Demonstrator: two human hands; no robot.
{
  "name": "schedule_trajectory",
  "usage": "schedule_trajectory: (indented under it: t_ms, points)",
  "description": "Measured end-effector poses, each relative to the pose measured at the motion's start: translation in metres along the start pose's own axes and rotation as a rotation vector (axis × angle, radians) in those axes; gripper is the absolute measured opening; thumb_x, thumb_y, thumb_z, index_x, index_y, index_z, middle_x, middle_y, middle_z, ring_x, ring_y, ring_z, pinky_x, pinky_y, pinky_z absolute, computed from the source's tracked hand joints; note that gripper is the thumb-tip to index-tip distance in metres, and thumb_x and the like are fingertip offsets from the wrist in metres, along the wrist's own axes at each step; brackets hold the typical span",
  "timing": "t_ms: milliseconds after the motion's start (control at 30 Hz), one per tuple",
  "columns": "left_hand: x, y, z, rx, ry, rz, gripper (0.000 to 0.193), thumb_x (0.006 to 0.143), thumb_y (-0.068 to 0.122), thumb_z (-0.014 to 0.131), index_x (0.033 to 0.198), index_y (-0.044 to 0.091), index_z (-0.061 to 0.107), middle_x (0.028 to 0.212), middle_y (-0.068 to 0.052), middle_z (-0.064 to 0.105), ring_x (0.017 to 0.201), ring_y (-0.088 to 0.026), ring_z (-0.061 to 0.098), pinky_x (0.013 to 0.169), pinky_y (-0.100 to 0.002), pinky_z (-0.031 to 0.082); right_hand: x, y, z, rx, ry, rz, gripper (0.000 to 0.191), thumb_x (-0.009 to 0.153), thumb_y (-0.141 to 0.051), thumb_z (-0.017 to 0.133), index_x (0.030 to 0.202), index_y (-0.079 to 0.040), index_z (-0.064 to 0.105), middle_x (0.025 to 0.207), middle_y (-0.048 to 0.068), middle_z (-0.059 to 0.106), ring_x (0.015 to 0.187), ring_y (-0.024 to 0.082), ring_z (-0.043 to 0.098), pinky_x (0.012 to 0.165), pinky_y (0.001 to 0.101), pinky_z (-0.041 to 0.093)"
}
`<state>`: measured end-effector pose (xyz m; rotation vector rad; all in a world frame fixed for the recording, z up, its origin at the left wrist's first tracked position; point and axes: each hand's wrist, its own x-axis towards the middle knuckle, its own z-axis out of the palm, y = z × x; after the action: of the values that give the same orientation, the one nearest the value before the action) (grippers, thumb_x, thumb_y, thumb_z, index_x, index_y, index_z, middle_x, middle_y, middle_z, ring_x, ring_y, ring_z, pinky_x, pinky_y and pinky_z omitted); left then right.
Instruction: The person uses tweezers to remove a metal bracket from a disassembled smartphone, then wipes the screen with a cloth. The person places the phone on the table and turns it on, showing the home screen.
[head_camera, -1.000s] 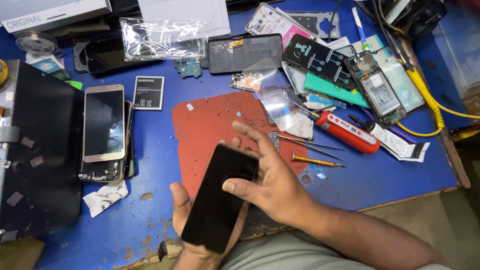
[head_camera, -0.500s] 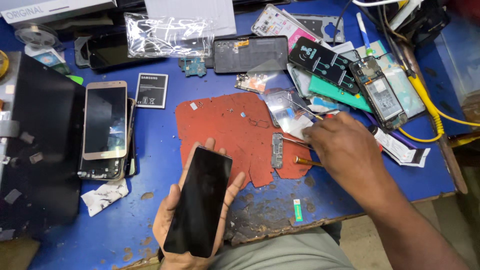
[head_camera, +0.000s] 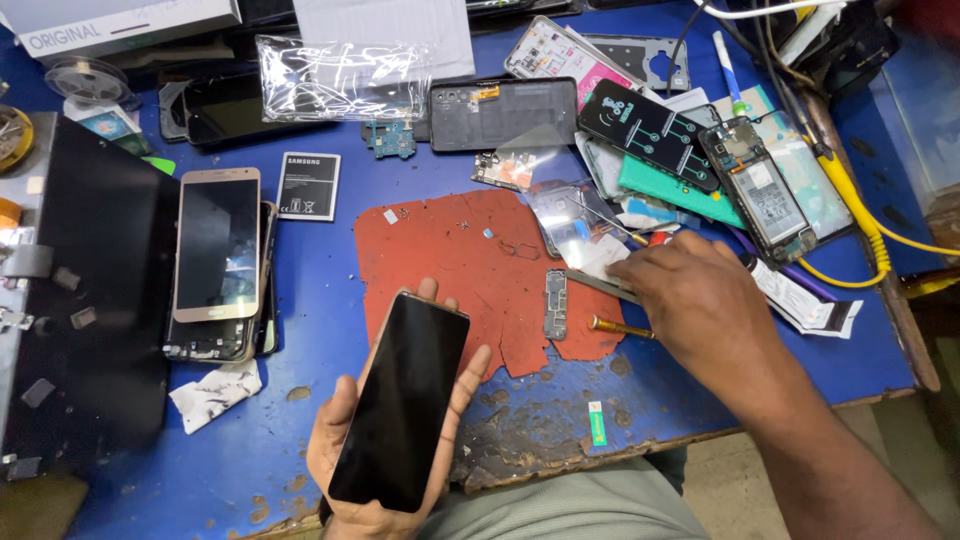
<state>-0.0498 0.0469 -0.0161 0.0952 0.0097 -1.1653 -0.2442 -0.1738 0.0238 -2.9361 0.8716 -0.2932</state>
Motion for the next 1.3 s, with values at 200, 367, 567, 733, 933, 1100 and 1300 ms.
schedule_trajectory:
  t_ms: [200, 367, 567, 733, 933, 1100, 1300]
  points:
    - [0.001, 0.000, 0.006, 0.118, 0.109, 0.023, 0.075, 0.101, 0.032, 0.051, 0.162, -0.001, 0.021, 0.172, -0.014, 0.023, 0.157, -0.031, 0.025, 0.120, -0.070, 0.016, 0.001, -0.006, 0.001, -0.034, 0.054, 0.002, 0.012, 0.085, -0.014, 0.071, 0.095, -0.010, 0.076, 0.089, 0.006, 0.071, 0.088, 0.028, 0.064, 0.077, 0.0421, 0.050]
    - [0.001, 0.000, 0.008, 0.167, 0.105, 0.031, 0.077, 0.102, 0.034, 0.049, 0.162, -0.004, 0.020, 0.172, -0.016, 0.023, 0.152, -0.031, 0.032, 0.118, -0.073, 0.016, 0.000, -0.004, 0.000, 0.085, 0.125, 0.031, 0.011, 0.086, -0.014, 0.071, 0.094, -0.006, 0.073, 0.091, 0.009, 0.070, 0.089, 0.030, 0.064, 0.079, 0.0425, 0.052]
    - [0.002, -0.002, 0.006, 0.160, 0.048, 0.024, 0.081, 0.103, 0.036, 0.050, 0.164, -0.004, 0.016, 0.173, -0.016, 0.022, 0.153, -0.030, 0.032, 0.123, -0.073, 0.015, -0.001, 0.004, -0.002, 0.059, 0.036, 0.023, 0.018, 0.089, -0.011, 0.067, 0.104, -0.011, 0.077, 0.097, 0.007, 0.072, 0.090, 0.029, 0.064, 0.081, 0.0411, 0.052]
    - [0.002, 0.000, 0.006, 0.174, 0.066, 0.022, 0.086, 0.101, 0.039, 0.052, 0.164, -0.003, 0.012, 0.173, -0.016, 0.019, 0.154, -0.030, 0.029, 0.123, -0.072, 0.014, 0.001, 0.006, -0.001, 0.015, -0.051, -0.012, 0.029, 0.080, -0.015, 0.068, 0.107, -0.015, 0.079, 0.107, 0.003, 0.074, 0.097, 0.027, 0.063, 0.080, 0.0418, 0.050]
    - [0.003, 0.000, 0.006, 0.167, 0.012, 0.027, 0.089, 0.100, 0.039, 0.053, 0.165, -0.004, 0.010, 0.175, -0.015, 0.016, 0.155, -0.030, 0.027, 0.124, -0.072, 0.012, 0.005, -0.002, 0.001, -0.046, -0.001, -0.029, 0.021, 0.083, -0.014, 0.069, 0.101, -0.014, 0.078, 0.099, 0.002, 0.074, 0.096, 0.025, 0.065, 0.080, 0.0401, 0.050]
    - [0.003, -0.001, 0.005, 0.163, 0.027, 0.026, 0.088, 0.100, 0.038, 0.053, 0.164, -0.004, 0.011, 0.175, -0.016, 0.015, 0.155, -0.030, 0.027, 0.124, -0.072, 0.012, 0.004, -0.009, 0.005, -0.041, 0.099, -0.003, 0.012, 0.083, -0.015, 0.074, 0.094, -0.009, 0.076, 0.088, 0.006, 0.071, 0.087, 0.026, 0.065, 0.075, 0.0401, 0.050]
    - [0.004, 0.000, 0.006, 0.163, 0.026, 0.040, 0.085, 0.100, 0.035, 0.051, 0.165, -0.004, 0.012, 0.175, -0.014, 0.018, 0.156, -0.029, 0.027, 0.124, -0.071, 0.012, -0.013, 0.014, 0.009, 0.635, 0.098, 0.472, 0.017, 0.090, -0.010, 0.071, 0.106, -0.003, 0.074, 0.090, 0.009, 0.073, 0.072, 0.013, 0.065, 0.066, 0.0273, 0.050]
